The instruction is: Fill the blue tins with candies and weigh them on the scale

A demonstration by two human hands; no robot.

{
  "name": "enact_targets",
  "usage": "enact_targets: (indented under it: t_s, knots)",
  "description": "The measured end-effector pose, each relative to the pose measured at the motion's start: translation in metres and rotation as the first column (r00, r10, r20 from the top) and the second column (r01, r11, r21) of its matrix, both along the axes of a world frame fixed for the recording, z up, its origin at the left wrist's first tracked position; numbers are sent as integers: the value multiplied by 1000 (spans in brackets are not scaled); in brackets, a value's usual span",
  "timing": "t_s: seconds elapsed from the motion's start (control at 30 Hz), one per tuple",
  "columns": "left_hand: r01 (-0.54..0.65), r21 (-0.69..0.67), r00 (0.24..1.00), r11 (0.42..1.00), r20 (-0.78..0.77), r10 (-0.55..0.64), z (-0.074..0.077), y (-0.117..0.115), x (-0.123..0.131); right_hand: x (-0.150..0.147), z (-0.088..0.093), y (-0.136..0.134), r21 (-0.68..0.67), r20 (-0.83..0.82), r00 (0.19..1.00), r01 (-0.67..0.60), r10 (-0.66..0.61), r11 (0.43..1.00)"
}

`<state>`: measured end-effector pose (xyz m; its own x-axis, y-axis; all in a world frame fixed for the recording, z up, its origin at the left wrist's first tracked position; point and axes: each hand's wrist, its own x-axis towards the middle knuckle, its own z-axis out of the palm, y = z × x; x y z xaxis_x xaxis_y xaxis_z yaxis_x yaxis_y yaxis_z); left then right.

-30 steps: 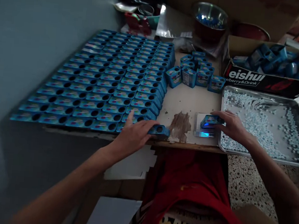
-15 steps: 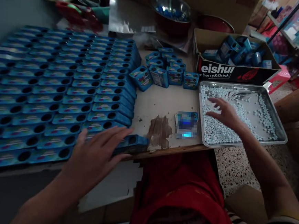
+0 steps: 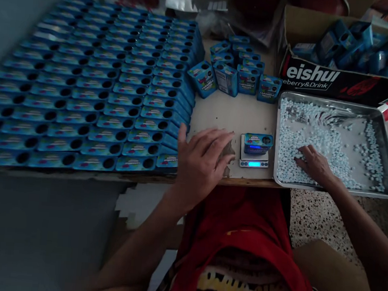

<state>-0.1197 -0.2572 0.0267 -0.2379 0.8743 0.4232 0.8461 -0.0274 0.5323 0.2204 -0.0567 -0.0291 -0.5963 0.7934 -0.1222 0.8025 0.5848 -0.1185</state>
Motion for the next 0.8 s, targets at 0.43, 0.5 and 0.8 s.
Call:
enact_targets:
  t_s: [0.43, 0.5, 0.8]
  knots:
    - [-45, 38, 831, 998, 556, 16, -65, 53, 22, 3, 17, 43, -776, -487, 484, 143, -727, 615]
    - [-37, 41, 837, 998, 547, 9, -72, 61, 23, 7, 18, 38, -677, -523, 586, 156, -619, 719]
    - [312, 96, 945, 945, 72, -319, -30, 99, 48, -35, 33, 8, -638, -669, 461, 47, -583, 768]
